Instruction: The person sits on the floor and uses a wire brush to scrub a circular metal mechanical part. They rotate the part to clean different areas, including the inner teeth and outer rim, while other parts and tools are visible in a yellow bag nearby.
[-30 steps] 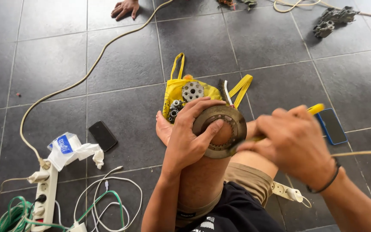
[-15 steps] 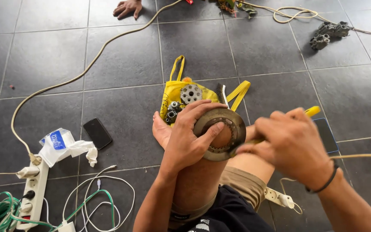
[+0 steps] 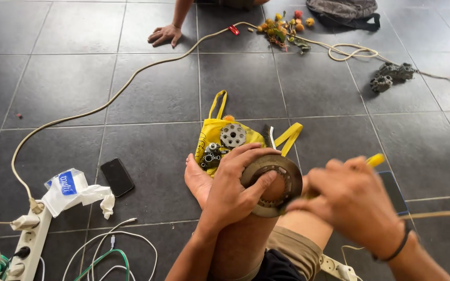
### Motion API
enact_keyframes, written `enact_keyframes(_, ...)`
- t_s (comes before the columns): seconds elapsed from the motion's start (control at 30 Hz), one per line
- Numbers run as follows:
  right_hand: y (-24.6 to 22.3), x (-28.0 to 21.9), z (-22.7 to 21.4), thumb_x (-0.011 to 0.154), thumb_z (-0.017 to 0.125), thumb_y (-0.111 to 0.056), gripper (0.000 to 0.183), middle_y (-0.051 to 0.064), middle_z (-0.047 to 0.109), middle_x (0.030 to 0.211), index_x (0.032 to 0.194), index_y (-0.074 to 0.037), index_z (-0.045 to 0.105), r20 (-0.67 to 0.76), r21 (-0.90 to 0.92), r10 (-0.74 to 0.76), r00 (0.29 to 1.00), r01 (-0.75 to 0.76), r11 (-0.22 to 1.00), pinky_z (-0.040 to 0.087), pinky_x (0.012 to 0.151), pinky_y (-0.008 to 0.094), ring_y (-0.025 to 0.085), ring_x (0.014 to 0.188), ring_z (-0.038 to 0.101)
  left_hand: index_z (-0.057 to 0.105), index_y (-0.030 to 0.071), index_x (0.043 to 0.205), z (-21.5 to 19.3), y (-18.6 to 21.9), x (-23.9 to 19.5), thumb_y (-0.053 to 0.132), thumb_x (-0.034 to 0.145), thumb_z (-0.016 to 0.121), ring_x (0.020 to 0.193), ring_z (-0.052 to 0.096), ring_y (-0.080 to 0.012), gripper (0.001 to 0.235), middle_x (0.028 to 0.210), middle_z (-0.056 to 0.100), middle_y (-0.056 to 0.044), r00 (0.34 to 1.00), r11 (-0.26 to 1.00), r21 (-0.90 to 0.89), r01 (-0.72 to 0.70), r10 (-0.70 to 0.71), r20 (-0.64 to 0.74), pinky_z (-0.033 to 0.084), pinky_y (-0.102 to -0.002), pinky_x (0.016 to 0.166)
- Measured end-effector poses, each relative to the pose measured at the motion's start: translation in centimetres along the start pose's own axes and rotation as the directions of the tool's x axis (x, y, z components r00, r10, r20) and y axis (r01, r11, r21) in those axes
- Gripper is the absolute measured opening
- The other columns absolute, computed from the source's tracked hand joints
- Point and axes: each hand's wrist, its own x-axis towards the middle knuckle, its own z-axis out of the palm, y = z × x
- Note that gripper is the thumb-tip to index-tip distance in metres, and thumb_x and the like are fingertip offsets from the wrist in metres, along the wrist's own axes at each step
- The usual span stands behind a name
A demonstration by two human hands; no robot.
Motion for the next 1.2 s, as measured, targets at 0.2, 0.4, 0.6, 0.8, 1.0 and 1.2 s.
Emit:
enact_keyframes(0.2, 0.2, -0.1, 0.1, 0.077, 0.074, -0.076, 0.060, -0.005, 0.049, 0.062, 0.069, -0.020, 0.052, 0.007, 0.043, -0.044, 0.999, 0.044, 0.998, 0.042, 0.073, 0.035, 0.017, 0.062, 0.052, 0.073, 0.019, 0.120, -0.1, 0.3, -0.1, 0.027, 0.087, 0.067, 0.131, 0.060, -0.0210, 0.034, 0.120, 0.076, 0.001, 1.000, 1.000, 0.007, 0.016, -0.016, 0.021, 0.035, -0.042, 0.115)
enact_keyframes(0.4, 0.9, 1.3, -0.7, 0.068, 0.077, -0.078, 0.057, -0.002, 0.055, 0.062, 0.066, -0.025, 0.056, 0.016, -0.068, -0.012, 1.000, 0.013, 0.998, 0.042, 0.074, 0.041, 0.022, 0.066, 0.059, 0.073, 0.017, 0.119, 0.0, 0.1, 0.1, 0.024, 0.086, 0.069, 0.128, 0.061, -0.0217, 0.034, 0.118, 0.075, -0.004, 1.000, 1.000, -0.001, -0.004, 0.004, 0.007, 0.040, -0.040, 0.112)
enact_keyframes(0.6, 2.7, 0.7, -0.5, 0.069, 0.069, -0.081, 0.059, -0.003, 0.056, 0.066, 0.070, -0.023, 0.059, 0.099, -0.082, 0.180, 0.979, -0.172, 0.982, 0.041, 0.083, 0.036, 0.021, 0.067, 0.057, 0.072, 0.021, 0.122, 0.0, 0.1, -0.1, 0.029, 0.090, 0.067, 0.131, 0.059, -0.0216, 0.034, 0.123, 0.074, -0.004, 0.999, 1.000, 0.012, 0.029, -0.029, 0.026, 0.038, -0.042, 0.113)
enact_keyframes(0.8, 0.8, 0.3, -0.2, 0.064, 0.081, -0.077, 0.056, -0.004, 0.058, 0.069, 0.074, -0.026, 0.061, 0.127, -0.012, 0.068, 0.989, -0.067, 0.998, 0.043, 0.079, 0.037, 0.019, 0.069, 0.059, 0.072, 0.022, 0.121, 0.0, 0.1, -0.2, 0.028, 0.091, 0.066, 0.128, 0.061, -0.0216, 0.032, 0.125, 0.072, -0.004, 1.000, 0.999, 0.015, 0.029, -0.029, 0.010, 0.036, -0.041, 0.113)
enact_keyframes(1.0, -0.8, -0.4, 0.1, 0.075, 0.071, -0.080, 0.059, -0.002, 0.056, 0.067, 0.077, -0.023, 0.056, 0.120, -0.023, -0.003, 0.993, 0.006, 1.000, 0.041, 0.075, 0.039, 0.022, 0.073, 0.058, 0.072, 0.020, 0.120, -0.1, 0.2, -0.2, 0.025, 0.089, 0.067, 0.128, 0.062, -0.0216, 0.031, 0.119, 0.075, -0.002, 1.000, 1.000, 0.010, -0.021, 0.021, 0.002, 0.039, -0.040, 0.114)
enact_keyframes(1.2, -0.9, -0.3, 0.1, 0.067, 0.076, -0.082, 0.060, -0.003, 0.059, 0.072, 0.077, -0.026, 0.058, 0.113, -0.030, 0.039, 0.993, -0.036, 0.999, 0.041, 0.079, 0.038, 0.021, 0.069, 0.058, 0.072, 0.020, 0.121, 0.2, -0.1, -0.1, 0.026, 0.090, 0.067, 0.130, 0.061, -0.0209, 0.032, 0.121, 0.075, -0.003, 1.000, 1.000, 0.016, -0.014, 0.014, 0.015, 0.037, -0.041, 0.114)
